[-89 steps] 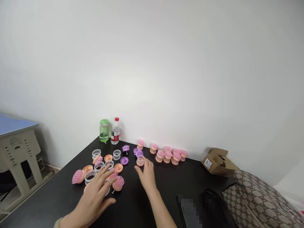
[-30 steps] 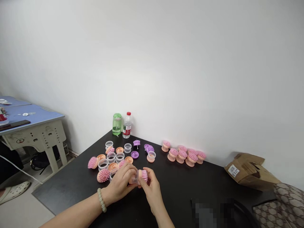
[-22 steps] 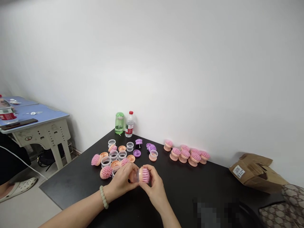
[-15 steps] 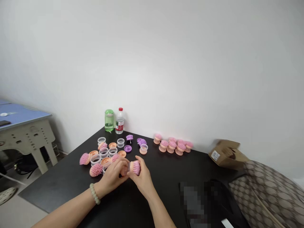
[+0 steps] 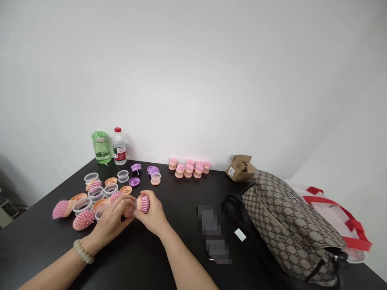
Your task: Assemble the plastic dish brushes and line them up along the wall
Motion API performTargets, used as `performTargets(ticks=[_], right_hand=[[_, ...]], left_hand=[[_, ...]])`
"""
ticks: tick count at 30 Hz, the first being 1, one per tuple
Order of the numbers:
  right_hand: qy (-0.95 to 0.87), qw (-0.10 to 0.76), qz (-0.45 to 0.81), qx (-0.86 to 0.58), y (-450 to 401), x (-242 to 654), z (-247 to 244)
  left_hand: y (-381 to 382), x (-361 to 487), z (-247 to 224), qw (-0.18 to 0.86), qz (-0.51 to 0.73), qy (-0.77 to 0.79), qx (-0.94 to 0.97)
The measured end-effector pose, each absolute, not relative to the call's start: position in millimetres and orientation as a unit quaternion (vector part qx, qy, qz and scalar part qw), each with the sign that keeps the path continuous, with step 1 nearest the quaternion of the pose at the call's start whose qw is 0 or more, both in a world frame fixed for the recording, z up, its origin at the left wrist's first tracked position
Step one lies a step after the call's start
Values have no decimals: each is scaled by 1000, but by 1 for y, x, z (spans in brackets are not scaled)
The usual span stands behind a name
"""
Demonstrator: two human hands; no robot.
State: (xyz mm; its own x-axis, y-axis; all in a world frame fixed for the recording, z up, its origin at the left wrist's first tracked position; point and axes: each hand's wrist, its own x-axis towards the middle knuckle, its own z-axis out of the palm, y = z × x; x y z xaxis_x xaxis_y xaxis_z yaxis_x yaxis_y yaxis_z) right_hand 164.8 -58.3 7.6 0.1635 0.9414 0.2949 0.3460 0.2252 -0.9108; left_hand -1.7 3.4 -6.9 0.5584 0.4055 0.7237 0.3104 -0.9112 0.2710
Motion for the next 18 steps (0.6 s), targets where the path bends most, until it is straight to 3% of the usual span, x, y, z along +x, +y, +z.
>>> performTargets(ticks=[6,11,18], right_hand=[[-537,515,329,-582,-56,165,3],[-580,528,267,-559,-58,166,10],[-546,510,291,-598,-56,164,5]], left_hand=[[4,-1,-9,53,432,206,877],[3,0,-8,60,426,216,876],[2,0,-8,64,427,221,875]])
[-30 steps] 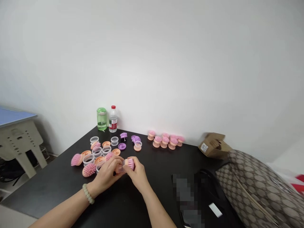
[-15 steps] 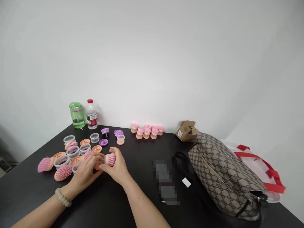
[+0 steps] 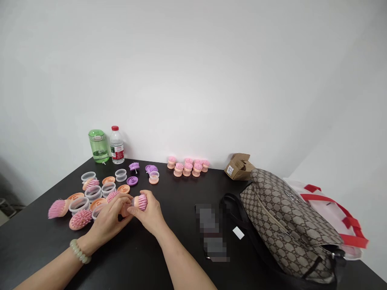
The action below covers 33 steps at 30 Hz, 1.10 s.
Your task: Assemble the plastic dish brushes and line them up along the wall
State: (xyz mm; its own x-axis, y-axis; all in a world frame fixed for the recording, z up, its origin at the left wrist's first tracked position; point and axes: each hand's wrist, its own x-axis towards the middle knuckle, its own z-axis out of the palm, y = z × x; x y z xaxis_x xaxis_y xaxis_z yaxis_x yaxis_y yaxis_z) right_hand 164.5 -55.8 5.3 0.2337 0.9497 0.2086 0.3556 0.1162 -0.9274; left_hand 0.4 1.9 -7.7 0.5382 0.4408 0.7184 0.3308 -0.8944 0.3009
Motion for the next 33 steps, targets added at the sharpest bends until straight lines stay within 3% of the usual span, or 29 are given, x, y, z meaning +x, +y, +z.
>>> performTargets(ticks=[7,13,21,33], right_hand=[[-539,540,274,-586,-56,165,8],[-544,584,326,-506,-54,170,7],[-605,589,337,-417,-58,175,12],[-762,562,120,-299,-66,165,24]], left_hand=[[-1,0,-4,101,406,231,878],[-6,-2,4,214,394,262,855],[-8,-5,11,265,409,268,831],[-13,-1,21,666,381,263,585]])
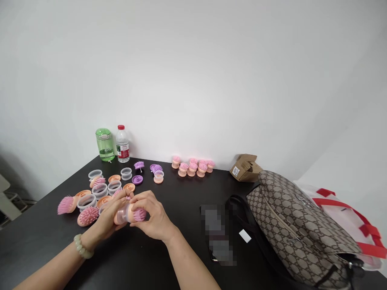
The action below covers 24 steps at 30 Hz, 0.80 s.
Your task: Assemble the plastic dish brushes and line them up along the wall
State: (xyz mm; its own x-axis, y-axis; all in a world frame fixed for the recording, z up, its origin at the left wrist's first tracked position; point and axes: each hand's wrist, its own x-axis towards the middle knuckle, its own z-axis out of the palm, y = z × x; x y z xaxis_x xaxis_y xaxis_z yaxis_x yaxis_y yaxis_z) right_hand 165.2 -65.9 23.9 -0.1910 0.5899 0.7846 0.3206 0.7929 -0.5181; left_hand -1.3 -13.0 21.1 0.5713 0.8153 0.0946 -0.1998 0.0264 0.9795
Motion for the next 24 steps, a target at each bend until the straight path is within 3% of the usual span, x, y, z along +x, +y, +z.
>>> performTargets(ticks=[3,6,11,15,24], right_hand=[[-795,529,32,-295,-70,168,31],[-791,514,-8,-330,-70,176,33],[-687,544,44,-480,-58,189,15],[-542,518,119,-650,-43,202,-6],[-575,470,180,-645,-40,207,-21]], left_hand=[[-8,-3,27,769,312,257,496],[0,-9,31,801,285,268,453],[4,-15,34,801,347,233,429],[2,-14,30,809,369,170,425],[4,-20,22,779,382,116,484]])
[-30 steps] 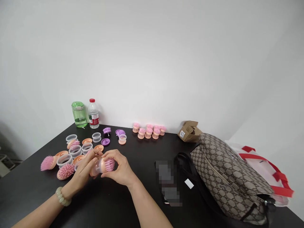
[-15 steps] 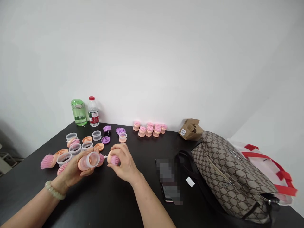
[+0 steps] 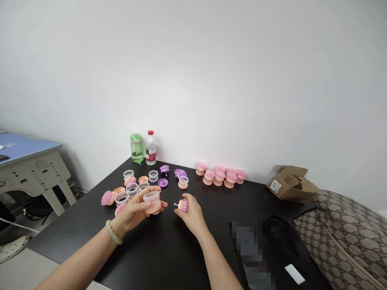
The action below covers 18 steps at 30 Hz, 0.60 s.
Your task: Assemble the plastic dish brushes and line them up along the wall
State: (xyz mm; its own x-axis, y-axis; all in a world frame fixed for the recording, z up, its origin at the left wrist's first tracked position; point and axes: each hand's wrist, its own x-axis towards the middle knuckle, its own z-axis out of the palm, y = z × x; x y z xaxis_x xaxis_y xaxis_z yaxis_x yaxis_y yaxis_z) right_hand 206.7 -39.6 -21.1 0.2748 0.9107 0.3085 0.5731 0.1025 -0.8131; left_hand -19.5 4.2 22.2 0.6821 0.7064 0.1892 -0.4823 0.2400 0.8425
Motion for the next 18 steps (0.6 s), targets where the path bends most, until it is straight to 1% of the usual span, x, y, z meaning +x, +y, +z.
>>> performTargets(ticks=[6,8,10,13,15,18], right_hand=[[-654,424,170,-603,-43,200,-26],[-666,430,138,-593,-43,200,-26],[-680,455,85,-569,-44,199,-23],[-720,484,21,-497,-50,196,-15],[-747,480,2,-460,-54,192,-11],[-763,467,-9,-446,-58,185,-8]], left_hand=[[4,-15,18,730,422,124,523],[4,-14,16,715,429,140,534],[4,-13,16,695,430,153,556],[4,-10,14,632,440,177,613],[3,-9,12,587,439,192,653],[3,-7,8,542,425,216,692]])
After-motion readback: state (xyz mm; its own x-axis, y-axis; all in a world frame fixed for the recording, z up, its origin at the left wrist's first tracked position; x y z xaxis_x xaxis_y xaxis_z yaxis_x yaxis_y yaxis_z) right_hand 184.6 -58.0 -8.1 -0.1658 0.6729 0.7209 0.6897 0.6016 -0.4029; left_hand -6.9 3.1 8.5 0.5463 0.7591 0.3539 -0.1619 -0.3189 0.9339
